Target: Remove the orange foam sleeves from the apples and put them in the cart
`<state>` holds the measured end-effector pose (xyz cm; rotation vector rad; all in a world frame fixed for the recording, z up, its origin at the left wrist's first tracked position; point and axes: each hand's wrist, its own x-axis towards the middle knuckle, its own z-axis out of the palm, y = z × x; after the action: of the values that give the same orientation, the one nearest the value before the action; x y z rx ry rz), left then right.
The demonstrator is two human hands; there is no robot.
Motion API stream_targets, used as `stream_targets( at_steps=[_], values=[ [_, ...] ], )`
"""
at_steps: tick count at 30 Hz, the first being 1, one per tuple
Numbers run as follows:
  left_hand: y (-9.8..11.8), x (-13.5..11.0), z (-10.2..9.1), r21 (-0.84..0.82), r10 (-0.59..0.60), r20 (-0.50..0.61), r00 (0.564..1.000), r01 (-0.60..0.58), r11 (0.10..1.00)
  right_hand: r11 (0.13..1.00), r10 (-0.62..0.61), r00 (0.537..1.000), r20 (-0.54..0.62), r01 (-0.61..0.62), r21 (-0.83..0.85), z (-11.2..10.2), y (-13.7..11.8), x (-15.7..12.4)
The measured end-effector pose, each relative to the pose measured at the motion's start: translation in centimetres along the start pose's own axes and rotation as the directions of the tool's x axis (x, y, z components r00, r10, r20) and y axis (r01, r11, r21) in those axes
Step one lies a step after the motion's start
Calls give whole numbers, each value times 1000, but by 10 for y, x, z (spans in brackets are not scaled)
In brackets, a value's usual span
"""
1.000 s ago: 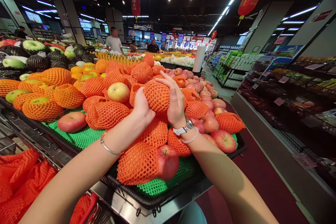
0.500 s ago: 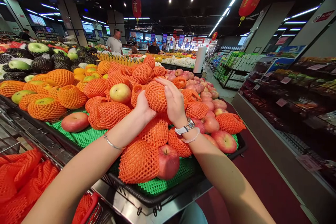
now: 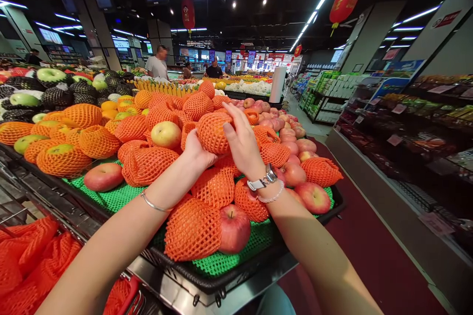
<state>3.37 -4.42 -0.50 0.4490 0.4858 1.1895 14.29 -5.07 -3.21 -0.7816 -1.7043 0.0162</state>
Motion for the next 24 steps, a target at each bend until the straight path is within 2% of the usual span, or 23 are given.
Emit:
stream_targets(
  at_steps=[2, 5, 8, 10, 13, 17, 20, 22, 24],
  values=[
    [3, -3, 1, 11, -2, -16, 1000, 2, 1000, 997, 37, 999, 10, -38, 65, -7, 6, 4],
    [5, -4, 0, -6, 36, 4, 999, -36, 999, 975, 124, 984, 131, -145, 168, -20, 17, 11],
    [5, -3, -1, -17, 38, 123, 992, -36, 999, 932, 199, 952, 233, -257, 254, -30, 25, 15],
    [5, -2, -2, -4, 21, 203, 979, -21, 1000, 888, 251, 936, 246, -323, 326, -34, 26, 16],
    [7, -1, -1, 9, 16, 260, 965, -19, 1000, 772, 351, 901, 256, -433, 466, -37, 26, 18],
    [17, 0, 0, 34, 30, 272, 962, -40, 999, 580, 443, 842, 307, -531, 618, -41, 36, 22],
    [30, -2, -1, 24, 136, 262, 955, -147, 989, 566, 463, 846, 264, -511, 647, -44, 46, 24],
    [41, -4, -3, -15, 263, 228, 937, -267, 964, 589, 518, 842, 151, -479, 650, -44, 51, 24],
    [52, -5, -6, -53, 385, 183, 905, -382, 923, 589, 593, 804, 39, -467, 660, -43, 53, 24]
  ],
)
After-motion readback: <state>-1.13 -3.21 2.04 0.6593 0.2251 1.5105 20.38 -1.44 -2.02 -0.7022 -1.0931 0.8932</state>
